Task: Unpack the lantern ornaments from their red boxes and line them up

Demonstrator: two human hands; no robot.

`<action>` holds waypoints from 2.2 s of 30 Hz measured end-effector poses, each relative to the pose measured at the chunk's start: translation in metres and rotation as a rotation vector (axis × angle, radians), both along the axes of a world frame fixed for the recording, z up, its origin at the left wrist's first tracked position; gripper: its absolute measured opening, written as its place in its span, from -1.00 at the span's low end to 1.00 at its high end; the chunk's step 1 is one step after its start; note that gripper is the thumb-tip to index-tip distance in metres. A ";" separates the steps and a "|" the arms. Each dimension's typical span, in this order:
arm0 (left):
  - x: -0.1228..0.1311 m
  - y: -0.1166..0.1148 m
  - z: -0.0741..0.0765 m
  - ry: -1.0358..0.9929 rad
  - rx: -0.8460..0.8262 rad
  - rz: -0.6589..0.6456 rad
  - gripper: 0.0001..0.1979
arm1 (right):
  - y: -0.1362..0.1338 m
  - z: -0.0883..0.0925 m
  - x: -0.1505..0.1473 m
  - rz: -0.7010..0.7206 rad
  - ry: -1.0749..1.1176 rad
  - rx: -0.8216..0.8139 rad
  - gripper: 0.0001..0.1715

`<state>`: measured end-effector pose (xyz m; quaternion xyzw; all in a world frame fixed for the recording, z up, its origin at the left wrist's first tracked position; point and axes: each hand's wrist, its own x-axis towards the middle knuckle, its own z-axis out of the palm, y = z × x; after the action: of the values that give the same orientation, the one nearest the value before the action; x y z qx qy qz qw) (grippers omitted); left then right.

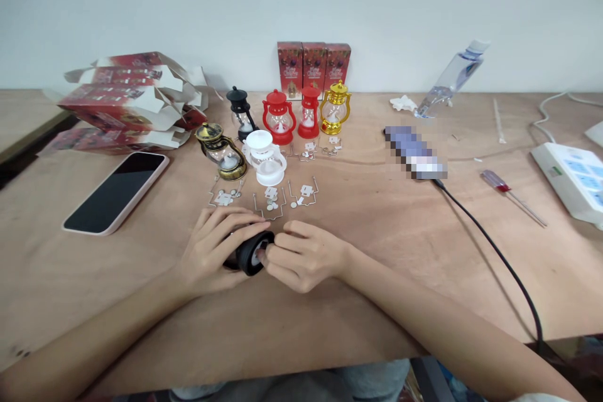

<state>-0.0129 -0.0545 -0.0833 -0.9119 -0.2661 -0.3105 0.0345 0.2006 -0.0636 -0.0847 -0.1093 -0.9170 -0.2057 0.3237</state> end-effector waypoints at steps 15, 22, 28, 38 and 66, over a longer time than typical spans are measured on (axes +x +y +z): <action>0.003 -0.003 0.006 -0.058 -0.022 0.053 -0.60 | 0.004 -0.001 -0.003 -0.056 0.176 -0.008 -0.87; 0.000 -0.002 0.005 -0.094 -0.066 0.122 -0.56 | 0.017 -0.008 0.003 -0.417 0.535 -0.330 -0.91; -0.001 -0.003 0.005 -0.095 -0.074 0.137 -0.56 | 0.027 -0.018 0.008 -0.747 0.417 -0.489 -0.84; -0.001 -0.003 0.005 -0.099 -0.083 0.152 -0.56 | 0.024 -0.011 0.009 -0.615 0.450 -0.462 -0.85; 0.002 -0.003 0.004 -0.006 0.015 0.070 -0.60 | 0.002 0.002 -0.003 -0.112 0.068 0.037 -0.84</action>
<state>-0.0112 -0.0578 -0.0793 -0.9009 -0.2956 -0.3138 0.0513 0.1978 -0.0612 -0.0827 -0.1614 -0.8939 -0.2368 0.3448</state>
